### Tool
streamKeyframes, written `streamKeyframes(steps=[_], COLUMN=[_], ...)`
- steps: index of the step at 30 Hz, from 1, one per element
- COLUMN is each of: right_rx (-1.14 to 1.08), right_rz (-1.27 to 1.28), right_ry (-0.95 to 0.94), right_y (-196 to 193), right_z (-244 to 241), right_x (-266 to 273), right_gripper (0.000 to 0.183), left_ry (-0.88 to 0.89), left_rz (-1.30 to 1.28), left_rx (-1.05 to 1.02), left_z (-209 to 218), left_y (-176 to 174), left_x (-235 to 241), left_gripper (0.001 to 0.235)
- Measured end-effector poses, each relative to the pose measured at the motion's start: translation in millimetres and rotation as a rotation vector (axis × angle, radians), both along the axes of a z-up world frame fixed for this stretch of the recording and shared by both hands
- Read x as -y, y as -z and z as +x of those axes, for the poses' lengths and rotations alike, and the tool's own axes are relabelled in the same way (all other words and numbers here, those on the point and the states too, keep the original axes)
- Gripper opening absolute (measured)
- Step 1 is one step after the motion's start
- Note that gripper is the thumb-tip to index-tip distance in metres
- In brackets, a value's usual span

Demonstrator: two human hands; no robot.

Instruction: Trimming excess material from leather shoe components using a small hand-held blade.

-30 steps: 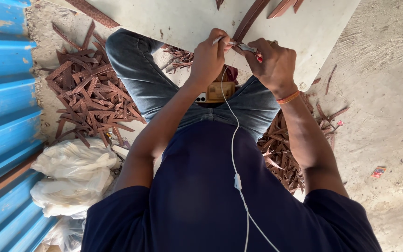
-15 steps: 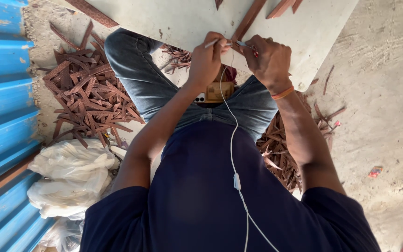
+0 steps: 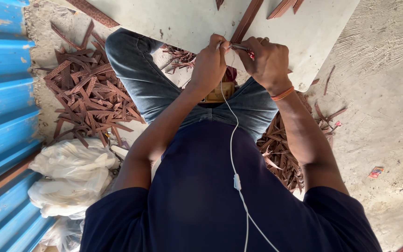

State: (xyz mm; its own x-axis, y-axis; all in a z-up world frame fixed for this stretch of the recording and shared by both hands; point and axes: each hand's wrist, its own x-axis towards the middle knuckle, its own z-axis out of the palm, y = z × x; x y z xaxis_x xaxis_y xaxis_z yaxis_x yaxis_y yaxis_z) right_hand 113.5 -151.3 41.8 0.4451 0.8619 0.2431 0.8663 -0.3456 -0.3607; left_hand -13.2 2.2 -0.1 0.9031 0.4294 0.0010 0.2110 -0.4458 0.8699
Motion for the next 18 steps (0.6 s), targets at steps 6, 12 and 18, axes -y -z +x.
streamKeyframes(steps=[6,12,18], right_rx=[0.055,0.022,0.007], right_rz=[-0.036,0.028,-0.019], right_ry=[0.017,0.016,0.036], right_y=[2,12,15], right_z=[-2,5,3], right_x=[-3,3,9], right_gripper=[0.030,0.027,0.027], left_ry=[-0.019,-0.069,-0.100], left_rz=[0.063,-0.245,-0.305], left_rx=[-0.137,0.108,0.148], left_z=[0,-2,-12], left_y=[-2,26,14], left_x=[1,-6,-6], left_gripper=[0.016,0.024,0.030])
